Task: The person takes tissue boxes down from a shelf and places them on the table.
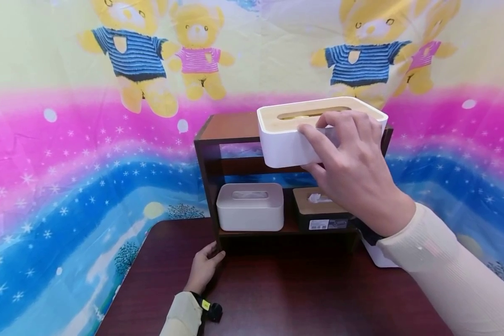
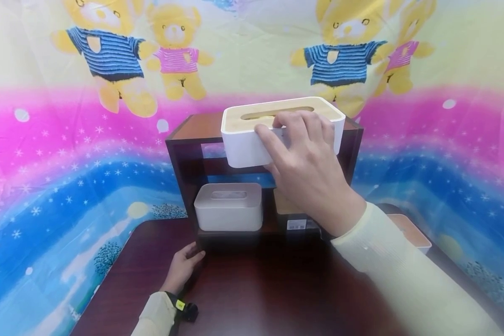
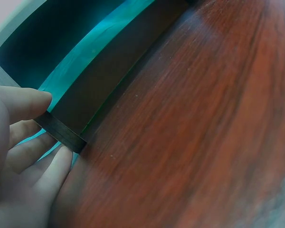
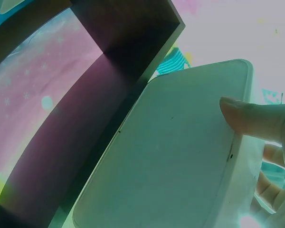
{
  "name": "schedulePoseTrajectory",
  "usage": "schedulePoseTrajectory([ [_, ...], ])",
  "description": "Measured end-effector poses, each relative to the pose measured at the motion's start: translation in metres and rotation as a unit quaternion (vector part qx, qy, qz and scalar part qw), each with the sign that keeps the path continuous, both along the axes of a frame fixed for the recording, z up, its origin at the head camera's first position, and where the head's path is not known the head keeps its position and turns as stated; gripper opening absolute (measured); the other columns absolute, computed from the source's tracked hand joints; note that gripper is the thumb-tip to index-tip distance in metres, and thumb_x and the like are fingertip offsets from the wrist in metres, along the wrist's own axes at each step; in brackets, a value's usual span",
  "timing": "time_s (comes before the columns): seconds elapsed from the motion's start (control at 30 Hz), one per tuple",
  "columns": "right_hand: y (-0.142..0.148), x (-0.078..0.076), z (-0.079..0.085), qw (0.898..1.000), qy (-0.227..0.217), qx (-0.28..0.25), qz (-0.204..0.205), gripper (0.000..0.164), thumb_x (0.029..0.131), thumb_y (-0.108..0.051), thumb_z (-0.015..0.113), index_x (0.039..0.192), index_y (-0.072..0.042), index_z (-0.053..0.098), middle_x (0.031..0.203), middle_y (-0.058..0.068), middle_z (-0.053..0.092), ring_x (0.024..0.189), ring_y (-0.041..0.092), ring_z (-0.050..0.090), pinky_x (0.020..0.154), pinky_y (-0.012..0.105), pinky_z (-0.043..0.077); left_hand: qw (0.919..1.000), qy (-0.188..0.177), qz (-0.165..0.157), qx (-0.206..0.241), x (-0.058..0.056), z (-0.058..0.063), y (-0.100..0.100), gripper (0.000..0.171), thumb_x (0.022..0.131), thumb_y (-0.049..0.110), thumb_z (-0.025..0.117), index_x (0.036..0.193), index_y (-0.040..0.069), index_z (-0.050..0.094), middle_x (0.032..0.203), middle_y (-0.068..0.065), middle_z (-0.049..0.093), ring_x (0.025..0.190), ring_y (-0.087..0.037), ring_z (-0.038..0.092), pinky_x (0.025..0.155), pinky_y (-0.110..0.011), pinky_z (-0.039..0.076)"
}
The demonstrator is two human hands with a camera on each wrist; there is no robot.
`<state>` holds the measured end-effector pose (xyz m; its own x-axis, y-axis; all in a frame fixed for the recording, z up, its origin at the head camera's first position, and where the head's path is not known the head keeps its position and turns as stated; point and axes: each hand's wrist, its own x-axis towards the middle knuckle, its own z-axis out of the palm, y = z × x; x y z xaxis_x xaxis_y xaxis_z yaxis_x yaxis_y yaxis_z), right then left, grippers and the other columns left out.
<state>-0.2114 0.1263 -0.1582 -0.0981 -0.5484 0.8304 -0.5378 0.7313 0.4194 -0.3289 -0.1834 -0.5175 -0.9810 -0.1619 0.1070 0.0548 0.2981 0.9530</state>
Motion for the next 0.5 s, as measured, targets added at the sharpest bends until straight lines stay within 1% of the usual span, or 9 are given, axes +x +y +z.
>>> schedulePoseTrajectory([
  [0.17, 0.0032, 0.004, -0.0018, 1.0, -0.007, 0.002, -0.006, 0.064, 0.06, -0.013, 0.081, 0.117, -0.003, 0.053, 0.106, 0.025, 0.047, 0.102, 0.041, 0.041, 0.089, 0.056, 0.03, 1.0, -0.003, -0.005, 0.004, 0.0007, -0.0024, 0.0026, 0.055, 0.08, 0.028, 0.066, 0.128, 0.01, 0.048, 0.124, -0.009, 0.051, 0.115, -0.023, 0.044, 0.087, -0.041, 0.042],
  [0.27, 0.0038, 0.0062, -0.0039, 1.0, -0.01, 0.007, -0.011, 0.066, 0.058, -0.014, 0.083, 0.116, -0.002, 0.053, 0.105, 0.025, 0.046, 0.101, 0.042, 0.041, 0.085, 0.056, 0.033, 0.9999, -0.009, -0.007, -0.003, 0.0024, -0.0058, 0.0022, 0.054, 0.081, 0.029, 0.065, 0.128, 0.009, 0.048, 0.124, -0.009, 0.051, 0.116, -0.023, 0.043, 0.088, -0.042, 0.042],
  [0.37, 0.0049, 0.008, -0.0061, 1.0, -0.007, 0.01, -0.01, 0.066, 0.059, -0.014, 0.082, 0.116, -0.002, 0.053, 0.105, 0.025, 0.047, 0.1, 0.042, 0.042, 0.084, 0.056, 0.034, 0.9999, -0.011, -0.003, -0.01, 0.0031, -0.0082, 0.0002, 0.054, 0.081, 0.029, 0.065, 0.128, 0.009, 0.048, 0.123, -0.01, 0.051, 0.115, -0.024, 0.044, 0.087, -0.042, 0.042],
  [0.43, 0.0063, 0.0086, -0.0061, 1.0, -0.004, 0.012, -0.012, 0.066, 0.059, -0.015, 0.082, 0.117, -0.003, 0.053, 0.105, 0.025, 0.047, 0.101, 0.041, 0.042, 0.085, 0.056, 0.034, 0.9999, -0.01, 0.002, -0.009, 0.0017, -0.0072, -0.0007, 0.054, 0.08, 0.029, 0.066, 0.127, 0.01, 0.049, 0.122, -0.009, 0.052, 0.115, -0.023, 0.044, 0.087, -0.041, 0.042],
  [0.5, 0.0083, 0.0094, -0.0045, 1.0, -0.002, 0.011, -0.018, 0.066, 0.06, -0.015, 0.081, 0.118, -0.003, 0.052, 0.106, 0.025, 0.047, 0.102, 0.041, 0.041, 0.086, 0.057, 0.033, 1.0, 0.001, 0.002, -0.008, -0.0012, -0.0042, -0.0007, 0.055, 0.08, 0.03, 0.066, 0.127, 0.009, 0.049, 0.122, -0.009, 0.052, 0.115, -0.024, 0.044, 0.087, -0.042, 0.042],
])
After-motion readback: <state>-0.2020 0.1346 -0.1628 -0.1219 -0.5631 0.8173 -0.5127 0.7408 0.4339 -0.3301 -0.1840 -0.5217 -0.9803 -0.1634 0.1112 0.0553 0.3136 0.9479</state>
